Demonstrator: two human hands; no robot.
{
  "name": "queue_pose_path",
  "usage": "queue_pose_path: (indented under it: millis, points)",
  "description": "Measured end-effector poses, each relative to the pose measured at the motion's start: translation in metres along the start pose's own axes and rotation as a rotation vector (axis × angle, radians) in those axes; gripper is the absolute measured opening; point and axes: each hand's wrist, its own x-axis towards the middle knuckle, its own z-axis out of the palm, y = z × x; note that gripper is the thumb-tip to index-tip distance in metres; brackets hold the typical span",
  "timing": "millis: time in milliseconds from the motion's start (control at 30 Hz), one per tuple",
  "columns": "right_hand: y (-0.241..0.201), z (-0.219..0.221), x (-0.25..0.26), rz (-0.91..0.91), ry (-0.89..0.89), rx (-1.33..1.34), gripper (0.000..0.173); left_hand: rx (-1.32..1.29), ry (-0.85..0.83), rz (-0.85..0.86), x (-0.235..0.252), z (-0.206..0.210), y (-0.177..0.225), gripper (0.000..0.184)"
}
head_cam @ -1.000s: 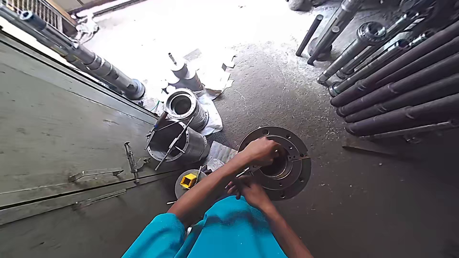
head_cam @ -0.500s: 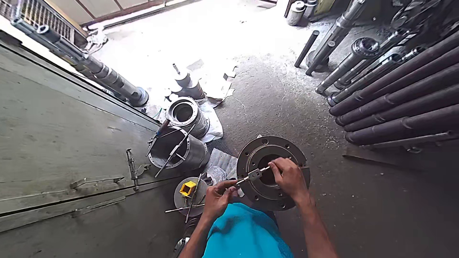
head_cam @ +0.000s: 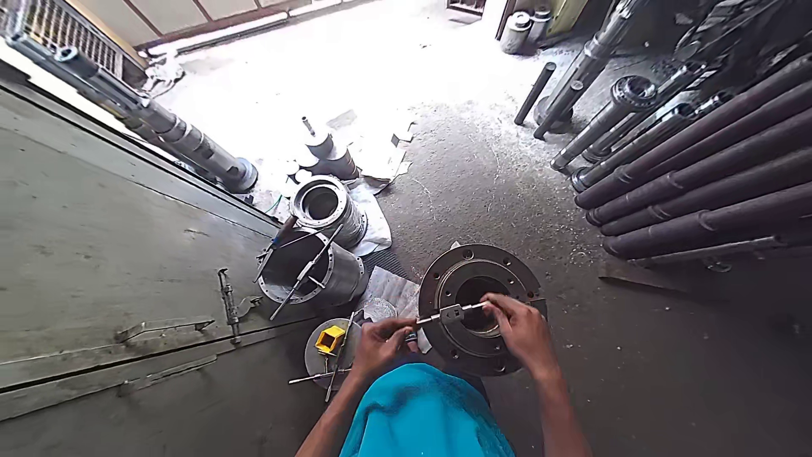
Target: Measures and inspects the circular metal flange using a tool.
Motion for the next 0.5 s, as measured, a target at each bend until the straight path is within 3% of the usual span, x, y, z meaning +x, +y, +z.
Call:
queue_pose_path:
  millis: [133, 200, 267, 333, 367, 433, 500]
  points:
    - [-0.002, -0.021, 0.036, -0.008, -0.259, -0.003, 0.025, -0.209, 0.112, -0.040, -0.019, 0.019, -0.005, 0.017]
    - [-0.001, -0.034, 0.021, 0.047, -0.413, -0.018, 0.028, -0.180, 0.166, -0.090, 0.005, 0.020, 0.004, 0.017]
    - [-0.005, -0.032, -0.006, 0.092, -0.636, 0.088, 0.031, -0.108, 0.096, -0.131, 0.047, 0.021, 0.014, 0.018]
    - [-0.018, 0.003, -0.031, 0.088, -0.801, 0.387, 0.035, 0.063, -0.101, -0.123, 0.098, 0.033, 0.019, 0.020]
    - [-0.034, 0.028, -0.040, 0.128, -0.798, 0.548, 0.035, 0.207, -0.240, -0.117, 0.119, 0.047, 0.026, 0.020]
    - [-0.082, 0.071, -0.045, 0.301, -0.581, 0.758, 0.027, 0.635, -0.576, -0.084, 0.145, 0.087, 0.059, 0.022]
    - [-0.130, 0.089, -0.040, 0.475, -0.347, 0.761, 0.019, 0.994, -0.867, -0.075, 0.137, 0.123, 0.091, 0.022]
